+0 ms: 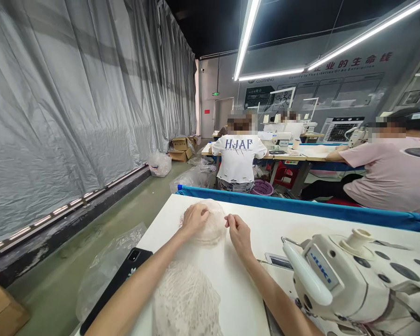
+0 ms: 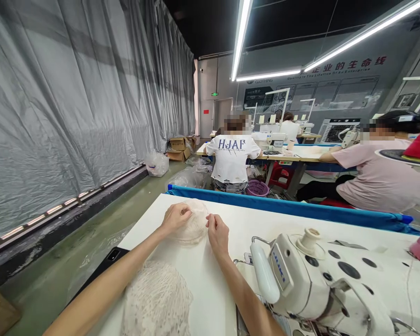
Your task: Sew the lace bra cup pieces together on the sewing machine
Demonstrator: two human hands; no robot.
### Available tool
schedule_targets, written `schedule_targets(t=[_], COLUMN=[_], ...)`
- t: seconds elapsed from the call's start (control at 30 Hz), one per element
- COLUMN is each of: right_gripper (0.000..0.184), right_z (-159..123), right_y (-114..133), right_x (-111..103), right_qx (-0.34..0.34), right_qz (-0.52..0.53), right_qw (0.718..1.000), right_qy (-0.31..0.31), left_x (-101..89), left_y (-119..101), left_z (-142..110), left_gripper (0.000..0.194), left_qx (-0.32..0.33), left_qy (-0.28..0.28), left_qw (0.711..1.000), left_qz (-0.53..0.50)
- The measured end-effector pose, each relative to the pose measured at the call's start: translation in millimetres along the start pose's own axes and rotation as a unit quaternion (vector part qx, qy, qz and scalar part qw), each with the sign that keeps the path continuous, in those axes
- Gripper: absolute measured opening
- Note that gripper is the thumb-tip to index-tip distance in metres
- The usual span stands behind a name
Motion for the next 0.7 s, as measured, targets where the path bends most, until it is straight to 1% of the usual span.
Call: schedule_targets(t=[0.1,0.23,0.33,0.4,0.47,0.5,0.53,0.57,0.6,0.63,0.67,0.7], right_gripper=[0.050,0.055,0.053,0.049,0.047,0.048,0.050,0.050,0.048,0.046,0.043,0.042], right_z=[1,10,15,10,-5,-17,-30,-46,-62,-80,-100,-119], right_y=[7,16,31,46,63,71,80,87,94,99,105,108], right_x=[7,30,50,60,64,63,59,54,47,39,31,22], right_qx=[0.034,0.115,0.151,0.151,0.139,0.132,0.126,0.123,0.124,0.126,0.130,0.141], right_qz=[0.049,0.121,0.181,0.224,0.265,0.281,0.293,0.299,0.300,0.300,0.298,0.294], right_qw=[0.998,0.983,0.965,0.953,0.939,0.931,0.923,0.913,0.903,0.890,0.870,0.851], right_qy=[0.017,0.076,0.113,0.134,0.167,0.191,0.217,0.249,0.281,0.318,0.371,0.412], left_x=[-7.7,-21.0,-30.8,-37.5,-47.1,-54.4,-63.1,-75.0,-90.4,-105.0,-116.8,-124.7], left_y=[3,-3,-18,-31,-44,-50,-57,-64,-66,-63,-59,-55], left_z=[3,3,-10,-28,-56,-72,-88,-105,-120,-132,-142,-151], left_gripper=[0.019,0.021,0.023,0.024,0.024,0.020,0.012,0.016,0.025,0.032,0.037,0.047], left_qx=[-0.007,0.010,0.055,0.091,0.126,0.140,0.158,0.185,0.173,0.135,0.089,0.049], left_qy=[-0.022,-0.051,-0.058,-0.051,-0.037,-0.032,-0.026,-0.032,-0.058,-0.081,-0.096,-0.100], left_qw=[1.000,0.999,0.996,0.994,0.991,0.989,0.987,0.982,0.981,0.981,0.977,0.965], left_qz=[-0.001,0.011,0.025,0.034,0.038,0.034,0.025,-0.011,-0.060,-0.110,-0.170,-0.238])
Point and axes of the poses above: each hand's wrist, its own z-axis towards the middle knuckle, its own x-axis out of the palm, y = z × x, the point moved 7 cm from there along z, towards the middle knuckle, and after that the axes turned 3 degrees about x, right-handed, at the moved point
